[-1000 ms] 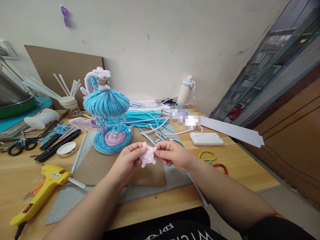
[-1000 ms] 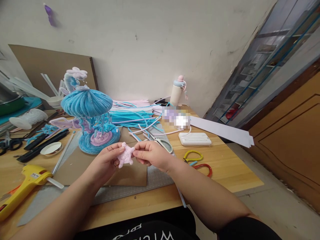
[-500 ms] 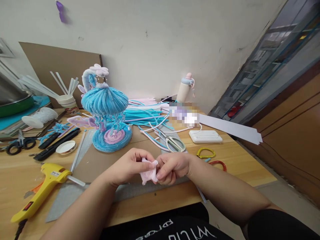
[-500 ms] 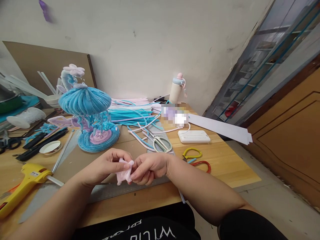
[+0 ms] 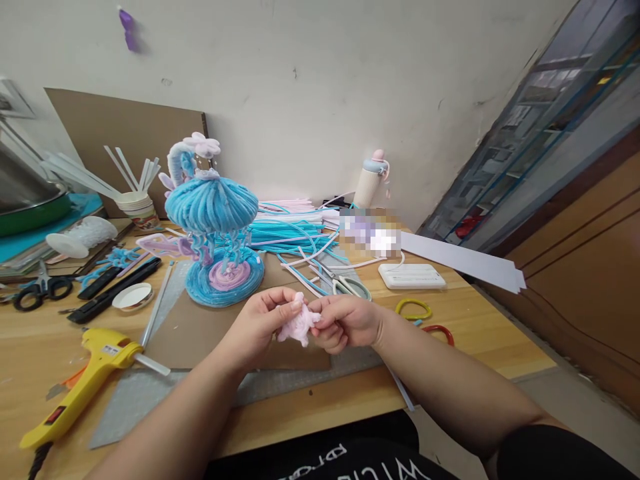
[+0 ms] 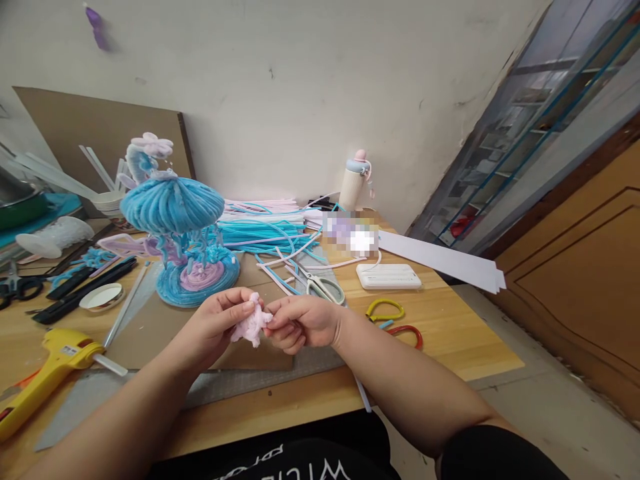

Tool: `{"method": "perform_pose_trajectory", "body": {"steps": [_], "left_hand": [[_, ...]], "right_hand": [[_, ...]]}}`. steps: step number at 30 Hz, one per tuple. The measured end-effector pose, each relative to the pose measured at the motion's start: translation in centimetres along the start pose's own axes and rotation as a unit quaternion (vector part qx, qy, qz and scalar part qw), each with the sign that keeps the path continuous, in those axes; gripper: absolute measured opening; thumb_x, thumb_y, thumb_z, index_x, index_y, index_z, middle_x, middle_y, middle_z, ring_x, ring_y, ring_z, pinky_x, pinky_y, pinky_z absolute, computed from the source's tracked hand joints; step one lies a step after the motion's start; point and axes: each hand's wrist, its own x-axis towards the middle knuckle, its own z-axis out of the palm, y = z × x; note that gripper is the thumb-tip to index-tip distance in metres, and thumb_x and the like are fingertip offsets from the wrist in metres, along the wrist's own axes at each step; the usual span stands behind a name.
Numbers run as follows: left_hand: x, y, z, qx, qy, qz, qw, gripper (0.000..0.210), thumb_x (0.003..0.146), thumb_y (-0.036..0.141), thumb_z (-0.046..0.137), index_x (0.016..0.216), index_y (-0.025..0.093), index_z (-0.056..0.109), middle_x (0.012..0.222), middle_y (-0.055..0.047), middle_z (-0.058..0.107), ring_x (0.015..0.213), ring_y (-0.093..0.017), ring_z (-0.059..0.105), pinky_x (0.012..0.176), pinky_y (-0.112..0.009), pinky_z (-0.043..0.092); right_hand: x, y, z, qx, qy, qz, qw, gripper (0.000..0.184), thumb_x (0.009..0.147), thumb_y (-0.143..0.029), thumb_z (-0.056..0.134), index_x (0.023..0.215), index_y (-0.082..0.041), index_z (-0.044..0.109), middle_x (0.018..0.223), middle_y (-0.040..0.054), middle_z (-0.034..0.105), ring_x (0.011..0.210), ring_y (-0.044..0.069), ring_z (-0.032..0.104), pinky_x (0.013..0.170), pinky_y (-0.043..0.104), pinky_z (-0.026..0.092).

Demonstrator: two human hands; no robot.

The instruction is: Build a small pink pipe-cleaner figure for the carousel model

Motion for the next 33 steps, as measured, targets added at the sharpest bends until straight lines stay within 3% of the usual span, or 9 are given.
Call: {"method": "perform_pose_trajectory", "body": {"steps": [12, 16, 18, 20, 22, 26, 30, 33], "left_hand": [[0.1, 0.1, 0.2, -0.047, 0.036, 0.015, 0.998, 0.022, 0.071, 0.032, 0.072, 0.079, 0.014, 0.062, 0.067, -0.002, 0.065, 0.053, -0.009, 0.054, 0.049, -0.018, 0.037], [0.1, -0.1, 0.1, -0.043, 0.039, 0.015, 0.998, 0.021, 0.073, 0.032, 0.070, 0.078, 0.014, 0.061, 0.065, -0.001, 0.063, 0.050, -0.006, 0.050, 0.046, -0.017, 0.033], [0.1, -0.3, 0.0, -0.036, 0.037, 0.016, 0.999, 0.021, 0.073, 0.032, 0.070, 0.078, 0.014, 0.060, 0.065, 0.000, 0.062, 0.051, -0.006, 0.051, 0.047, -0.017, 0.034], [0.1, -0.4, -0.1, -0.025, 0.029, 0.013, 0.999, 0.020, 0.074, 0.031, 0.070, 0.079, 0.014, 0.060, 0.067, -0.001, 0.063, 0.054, -0.008, 0.054, 0.050, -0.018, 0.036], [0.2, -0.4, -0.3, -0.009, 0.032, 0.013, 0.999, 0.020, 0.074, 0.031, 0.069, 0.079, 0.015, 0.059, 0.068, -0.001, 0.064, 0.055, -0.009, 0.054, 0.050, -0.019, 0.037], [0.3, -0.1, -0.5, 0.004, 0.069, 0.035, 0.997, 0.020, 0.076, 0.033, 0.067, 0.078, 0.015, 0.059, 0.062, 0.001, 0.060, 0.047, -0.005, 0.045, 0.044, -0.017, 0.029], [0.3, 0.0, -0.4, -0.004, 0.077, 0.029, 0.997, 0.022, 0.074, 0.033, 0.068, 0.076, 0.014, 0.059, 0.059, 0.002, 0.058, 0.046, -0.004, 0.044, 0.042, -0.017, 0.026], [0.4, 0.0, -0.4, 0.012, 0.074, 0.023, 0.997, 0.023, 0.076, 0.034, 0.067, 0.075, 0.012, 0.059, 0.056, 0.002, 0.055, 0.043, -0.004, 0.040, 0.041, -0.017, 0.024]], "right_hand": [[-0.4, -0.4, -0.5, -0.010, 0.012, -0.048, 0.999, 0.003, 0.079, -0.015, 0.052, 0.077, -0.015, 0.054, 0.049, -0.0099, 0.024, 0.041, 0.004, 0.015, 0.038, 0.014, 0.015], [-0.1, -0.2, 0.0, -0.022, 0.052, -0.059, 0.997, 0.003, 0.077, -0.015, 0.055, 0.075, -0.014, 0.054, 0.047, -0.0104, 0.025, 0.040, 0.003, 0.017, 0.039, 0.015, 0.016], [0.0, -0.2, 0.4, -0.048, 0.090, -0.073, 0.992, 0.004, 0.074, -0.015, 0.057, 0.072, -0.013, 0.054, 0.048, -0.0083, 0.035, 0.040, 0.003, 0.027, 0.042, 0.016, 0.023], [0.0, -0.2, 0.7, -0.098, 0.134, -0.087, 0.982, 0.006, 0.071, -0.016, 0.059, 0.071, -0.012, 0.055, 0.056, -0.0027, 0.049, 0.046, 0.005, 0.040, 0.047, 0.019, 0.030], [0.0, -0.3, 1.0, -0.145, 0.170, -0.097, 0.970, 0.010, 0.069, -0.019, 0.062, 0.071, -0.011, 0.056, 0.065, 0.0006, 0.054, 0.050, 0.005, 0.044, 0.048, 0.019, 0.029], [0.1, -0.3, 1.7, -0.187, 0.209, -0.152, 0.948, 0.014, 0.072, -0.025, 0.061, 0.074, -0.014, 0.053, 0.058, -0.0061, 0.043, 0.043, 0.003, 0.027, 0.043, 0.019, 0.017], [0.3, -0.1, 2.2, -0.268, 0.287, -0.212, 0.895, 0.020, 0.074, -0.031, 0.062, 0.069, -0.015, 0.050, 0.052, -0.0081, 0.035, 0.045, 0.004, 0.025, 0.044, 0.020, 0.015], [0.4, -0.1, 2.1, -0.285, 0.320, -0.231, 0.873, 0.024, 0.075, -0.035, 0.063, 0.070, -0.016, 0.049, 0.051, -0.0087, 0.034, 0.045, 0.005, 0.024, 0.044, 0.020, 0.016]]}}
